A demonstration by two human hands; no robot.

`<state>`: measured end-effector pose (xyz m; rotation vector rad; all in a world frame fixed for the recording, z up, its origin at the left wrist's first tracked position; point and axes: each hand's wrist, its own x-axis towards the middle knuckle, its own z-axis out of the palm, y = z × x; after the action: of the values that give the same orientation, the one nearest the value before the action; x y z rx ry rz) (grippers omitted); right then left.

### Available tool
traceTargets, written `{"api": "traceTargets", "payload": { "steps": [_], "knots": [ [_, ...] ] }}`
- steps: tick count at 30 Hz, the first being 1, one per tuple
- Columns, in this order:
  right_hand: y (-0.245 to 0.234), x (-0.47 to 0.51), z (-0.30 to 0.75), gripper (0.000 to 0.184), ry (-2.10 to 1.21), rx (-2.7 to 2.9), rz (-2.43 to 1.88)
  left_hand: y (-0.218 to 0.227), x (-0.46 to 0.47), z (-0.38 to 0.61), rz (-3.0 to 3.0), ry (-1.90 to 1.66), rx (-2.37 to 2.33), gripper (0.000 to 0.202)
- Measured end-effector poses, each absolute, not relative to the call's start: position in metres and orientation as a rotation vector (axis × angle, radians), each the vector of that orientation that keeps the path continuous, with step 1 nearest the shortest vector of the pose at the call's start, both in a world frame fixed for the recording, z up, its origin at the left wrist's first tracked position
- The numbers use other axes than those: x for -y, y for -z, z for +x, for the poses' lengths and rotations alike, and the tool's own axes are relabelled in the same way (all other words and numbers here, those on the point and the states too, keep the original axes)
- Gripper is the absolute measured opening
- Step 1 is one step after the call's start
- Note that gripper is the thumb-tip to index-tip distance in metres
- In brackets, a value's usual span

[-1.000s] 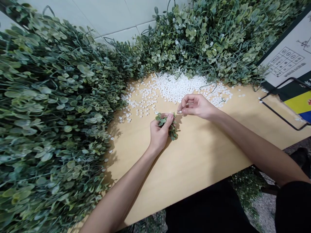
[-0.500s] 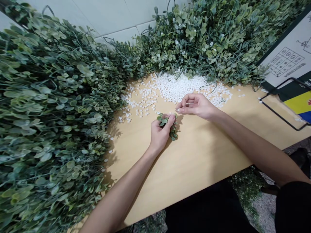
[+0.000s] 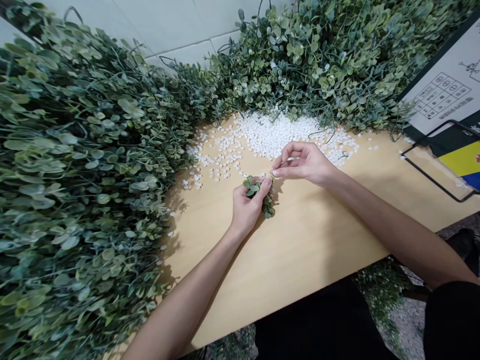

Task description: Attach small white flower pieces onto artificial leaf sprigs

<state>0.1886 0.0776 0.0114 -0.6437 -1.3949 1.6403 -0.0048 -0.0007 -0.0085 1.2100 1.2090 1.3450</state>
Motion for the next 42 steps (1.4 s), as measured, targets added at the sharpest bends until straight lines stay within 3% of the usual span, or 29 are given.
{"api": "traceTargets", "payload": {
  "steps": [42],
  "knots": [
    [-0.0172, -0.0763, 0.1913, 0.039, -1.656, 1.462, -0.628, 0.0049, 0.002, -0.0025, 1.291, -1.397, -1.239, 0.026]
  ]
}}
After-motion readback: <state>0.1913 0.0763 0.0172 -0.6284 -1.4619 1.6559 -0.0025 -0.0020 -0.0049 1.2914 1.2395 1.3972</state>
